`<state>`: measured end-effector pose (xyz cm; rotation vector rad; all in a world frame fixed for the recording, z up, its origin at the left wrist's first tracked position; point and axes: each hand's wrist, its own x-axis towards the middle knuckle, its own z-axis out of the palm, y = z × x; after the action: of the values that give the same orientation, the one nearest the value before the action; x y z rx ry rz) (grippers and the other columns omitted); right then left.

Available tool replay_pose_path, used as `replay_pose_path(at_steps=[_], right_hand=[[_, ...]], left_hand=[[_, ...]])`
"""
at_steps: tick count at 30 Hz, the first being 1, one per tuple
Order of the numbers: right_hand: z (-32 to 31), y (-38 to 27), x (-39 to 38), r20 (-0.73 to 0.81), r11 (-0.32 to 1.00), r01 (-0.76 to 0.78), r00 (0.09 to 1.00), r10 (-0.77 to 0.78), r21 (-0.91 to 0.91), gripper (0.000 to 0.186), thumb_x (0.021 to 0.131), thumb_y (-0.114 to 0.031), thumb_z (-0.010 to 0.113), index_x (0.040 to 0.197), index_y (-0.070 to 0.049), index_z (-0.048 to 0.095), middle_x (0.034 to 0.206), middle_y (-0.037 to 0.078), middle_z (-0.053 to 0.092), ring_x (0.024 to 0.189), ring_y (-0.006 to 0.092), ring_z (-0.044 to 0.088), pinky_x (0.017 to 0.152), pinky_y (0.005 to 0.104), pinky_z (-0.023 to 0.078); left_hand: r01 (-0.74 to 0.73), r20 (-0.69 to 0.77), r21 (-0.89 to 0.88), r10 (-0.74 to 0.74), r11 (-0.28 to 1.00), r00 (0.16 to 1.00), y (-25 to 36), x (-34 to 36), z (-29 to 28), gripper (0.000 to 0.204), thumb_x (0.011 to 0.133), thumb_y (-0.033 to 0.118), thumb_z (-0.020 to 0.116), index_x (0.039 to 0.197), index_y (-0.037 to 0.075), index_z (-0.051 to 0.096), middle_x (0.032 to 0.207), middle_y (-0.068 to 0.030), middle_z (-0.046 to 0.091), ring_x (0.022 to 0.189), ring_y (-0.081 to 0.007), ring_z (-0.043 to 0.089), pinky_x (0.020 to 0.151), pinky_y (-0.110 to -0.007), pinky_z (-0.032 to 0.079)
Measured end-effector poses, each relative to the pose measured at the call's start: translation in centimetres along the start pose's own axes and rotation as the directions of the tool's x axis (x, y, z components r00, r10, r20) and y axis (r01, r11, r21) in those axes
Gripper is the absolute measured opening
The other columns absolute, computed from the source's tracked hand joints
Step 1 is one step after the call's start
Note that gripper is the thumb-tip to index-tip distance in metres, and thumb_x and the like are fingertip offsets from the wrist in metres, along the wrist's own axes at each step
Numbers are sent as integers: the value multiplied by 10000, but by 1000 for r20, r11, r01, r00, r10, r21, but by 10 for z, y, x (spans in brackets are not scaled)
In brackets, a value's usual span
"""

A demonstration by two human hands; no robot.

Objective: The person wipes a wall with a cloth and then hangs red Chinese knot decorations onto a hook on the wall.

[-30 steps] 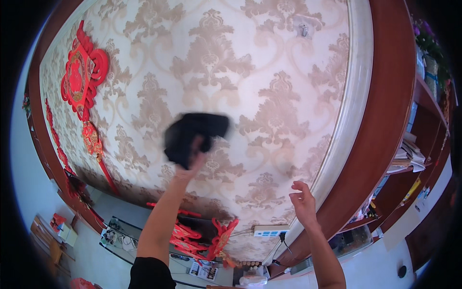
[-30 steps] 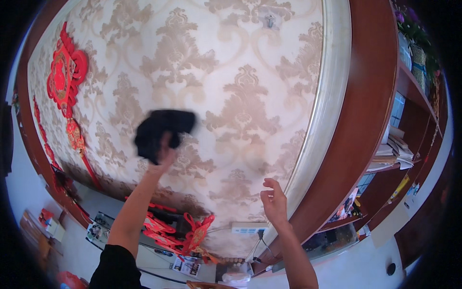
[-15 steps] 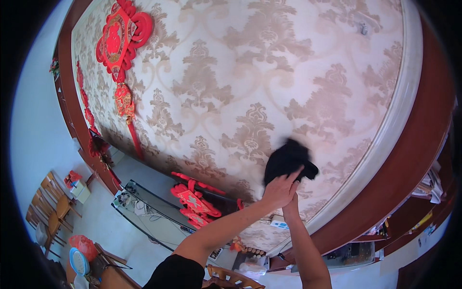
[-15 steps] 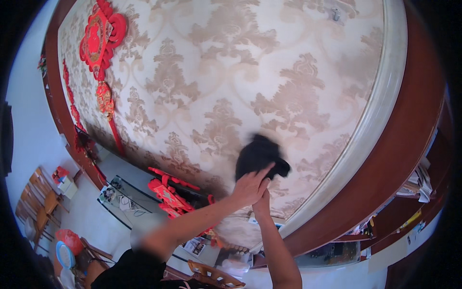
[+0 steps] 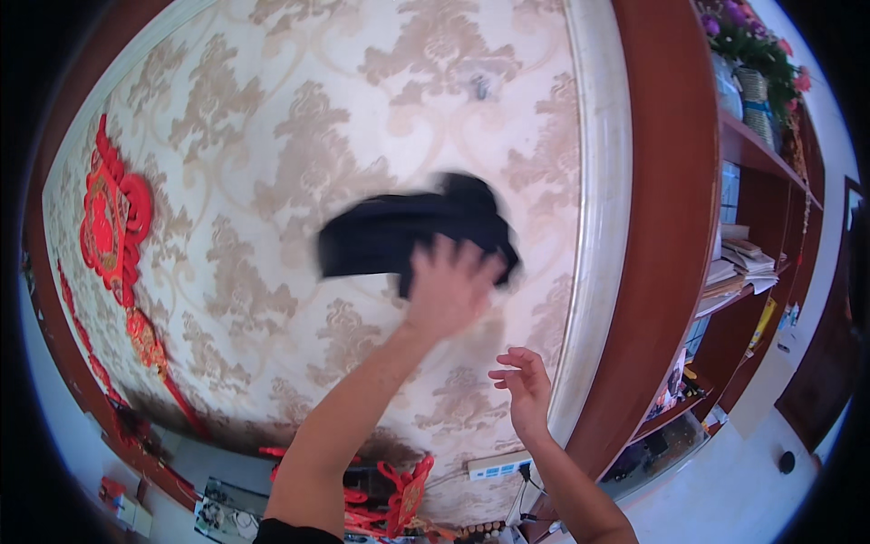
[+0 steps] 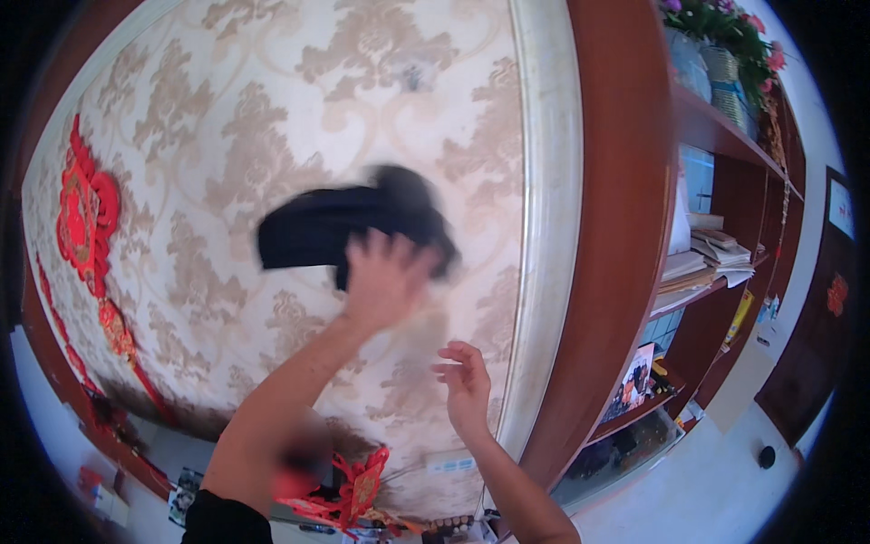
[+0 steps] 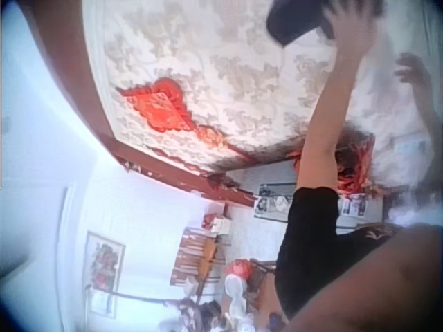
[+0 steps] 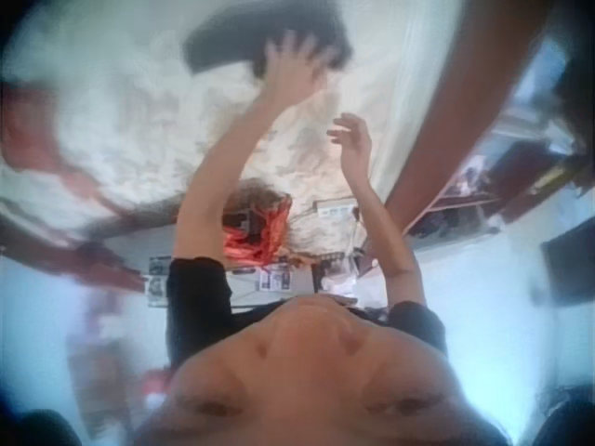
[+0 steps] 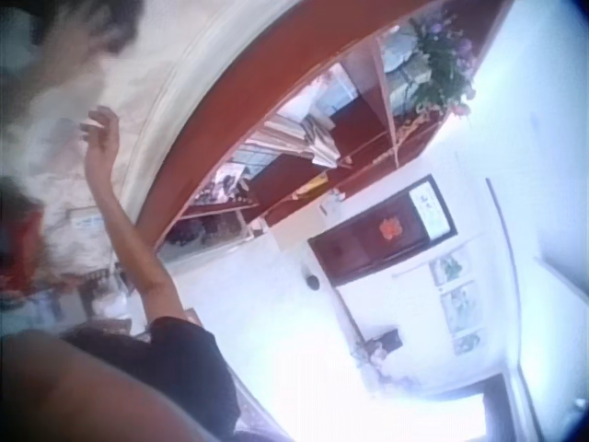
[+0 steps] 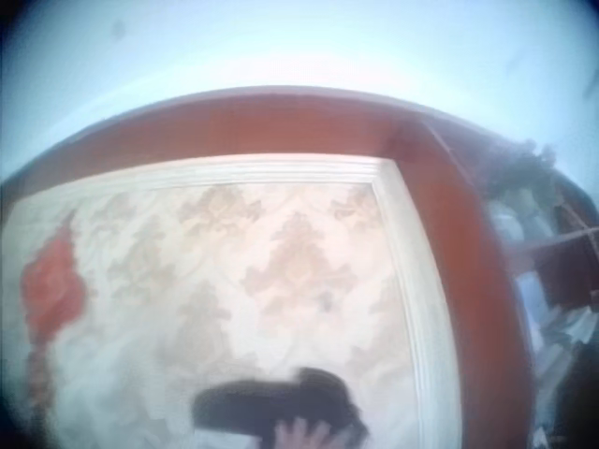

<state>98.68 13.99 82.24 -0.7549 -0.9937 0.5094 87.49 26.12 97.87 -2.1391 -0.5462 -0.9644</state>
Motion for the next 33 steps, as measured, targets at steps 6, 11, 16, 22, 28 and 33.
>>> replay_pose_path(at_steps=[6, 11, 16, 22, 28, 33], right_hand=[[11, -13, 6, 114, 1000, 7, 993, -9, 15, 213, 955, 18, 472, 1149, -32, 543, 1017, 92, 657, 865, 181, 668, 737, 274, 500], [-12, -19, 4, 117, 996, 10, 993, 1, -93, 188, 944, 35, 491, 1085, -42, 589, 987, 46, 658, 874, 124, 651, 727, 242, 490], [-57, -19, -4, 106, 975, -49, 992, 73, -216, 148, 961, 14, 478, 1032, -26, 602, 955, 67, 675, 832, 151, 663, 732, 266, 498], [-53, -52, 31, -8, 959, 170, 984, -176, -227, 202, 971, -25, 495, 1165, -16, 553, 1110, 96, 625, 942, 166, 637, 798, 267, 487], [-5, -54, 84, 89, 772, 347, 930, -357, -532, 443, 994, -235, 480, 1361, 9, 444, 1313, 237, 489, 1265, 394, 418, 1056, 448, 336], [-6, -72, 118, 460, 295, 678, 697, -550, -673, 455, 978, -216, 491, 1373, 6, 448, 1419, 254, 416, 1320, 439, 375, 1107, 446, 282]], left_hand=[[-571, -159, -286, 549, 770, 821, 2, 30, 47, 488, 830, 364, 658, 1297, 256, 568, 1397, -137, 459, 1277, -365, 419, 1034, -541, 344], [-37, -149, -154, 14, 987, 989, -23, 75, -27, 449, 881, 411, 620, 1314, 307, 567, 1259, -161, 577, 1160, -372, 523, 1005, -526, 369], [270, -518, -114, -289, 956, 806, -87, 51, -41, 451, 880, 346, 621, 1288, 158, 578, 1303, -198, 550, 1181, -391, 526, 1018, -550, 351], [395, -484, 7, -342, 919, 805, -35, 99, -26, 449, 908, 253, 549, 1344, 175, 477, 1381, -240, 451, 1356, -444, 331, 1030, -639, 298], [-354, -78, -381, 352, 854, 933, 18, 15, 7, 509, 755, 193, 693, 1246, 116, 585, 1359, -148, 493, 1281, -356, 444, 1056, -495, 359], [-453, -247, -514, 380, 728, 891, 7, 60, -36, 496, 670, 120, 709, 1158, 64, 638, 1227, -189, 595, 1210, -362, 509, 1061, -440, 383]])
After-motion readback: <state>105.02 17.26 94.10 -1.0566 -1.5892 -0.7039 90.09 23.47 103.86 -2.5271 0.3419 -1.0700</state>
